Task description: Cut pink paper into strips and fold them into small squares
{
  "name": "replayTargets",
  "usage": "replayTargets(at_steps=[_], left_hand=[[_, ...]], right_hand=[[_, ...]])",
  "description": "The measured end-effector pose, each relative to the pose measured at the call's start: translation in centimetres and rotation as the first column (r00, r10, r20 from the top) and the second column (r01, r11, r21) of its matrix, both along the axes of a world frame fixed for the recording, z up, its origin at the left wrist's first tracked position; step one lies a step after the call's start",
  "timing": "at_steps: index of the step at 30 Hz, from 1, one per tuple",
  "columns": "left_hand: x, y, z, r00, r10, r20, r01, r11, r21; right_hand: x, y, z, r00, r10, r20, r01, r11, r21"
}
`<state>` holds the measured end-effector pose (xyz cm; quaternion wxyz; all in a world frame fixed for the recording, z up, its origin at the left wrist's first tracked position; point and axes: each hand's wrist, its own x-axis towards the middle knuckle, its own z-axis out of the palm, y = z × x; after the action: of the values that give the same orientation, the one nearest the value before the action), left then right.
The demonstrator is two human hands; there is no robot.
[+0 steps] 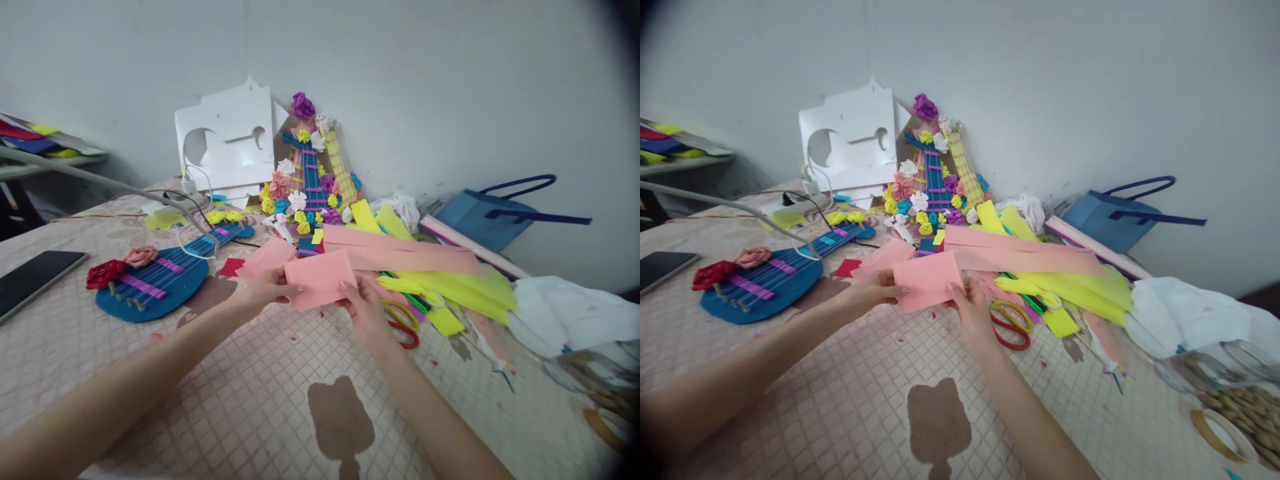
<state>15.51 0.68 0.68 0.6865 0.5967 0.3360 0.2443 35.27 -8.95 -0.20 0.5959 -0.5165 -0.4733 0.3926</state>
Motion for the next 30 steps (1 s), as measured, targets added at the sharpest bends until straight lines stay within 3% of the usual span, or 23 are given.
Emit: replayTargets(at_steps=[2,4,8,12,14,19,22,26,30], left_hand=[[0.6,0.3,-0.2,0.995,0.055,0.078,-0.050,0.997,-0.057],[0.6,0.2,-0.2,0.990,0.064,0.127,-0.049,0.992,-0.114],[-0.6,-0.3,0.4,0.983,-0.127,0.132,0.151,0.970,-0.191],[-1.6,-0.6,0.5,0.960,-0.280,0.024,0.280,0.945,-0.168],[-1.7,-0.7,0.1,0.955,-0.293,-0.056,0.287,0.953,-0.096],[-1.4,-0.9,-0.4,0.962,-0.254,-0.103,0.254,0.967,-0.004],[-1.3,-1.0,-0.1,0.987,-0.153,-0.040,0.150,0.986,-0.068],[-1.2,-0.9,0.4,0.993,-0.090,0.077,0.107,0.959,-0.262],[-1.2,-0.8,0.1,0.999,0.002,0.051,0.009,0.977,-0.213]], right_hand=[[-0.2,-0.5,0.0,0.996,0.010,-0.084,-0.008,1.000,0.029],[-0.1,-1.0,0.2,0.969,0.113,-0.218,-0.113,0.994,0.016],[0.6,-1.6,0.6,0.833,0.270,-0.483,-0.341,0.938,-0.065],[0.5,-1.8,0.6,0.805,0.399,-0.440,-0.518,0.834,-0.189],[-0.2,-1.9,0.4,0.849,0.430,-0.306,-0.506,0.829,-0.240],[-2.2,-1.9,-0.4,0.932,0.354,-0.079,-0.362,0.890,-0.277],[-2.6,-1.9,-0.8,0.968,0.231,-0.095,-0.248,0.935,-0.254],[-2.4,-1.7,-1.1,0.981,0.102,-0.166,-0.133,0.974,-0.186],[-2.2,-1.5,-1.4,0.975,0.130,-0.181,-0.162,0.972,-0.169]])
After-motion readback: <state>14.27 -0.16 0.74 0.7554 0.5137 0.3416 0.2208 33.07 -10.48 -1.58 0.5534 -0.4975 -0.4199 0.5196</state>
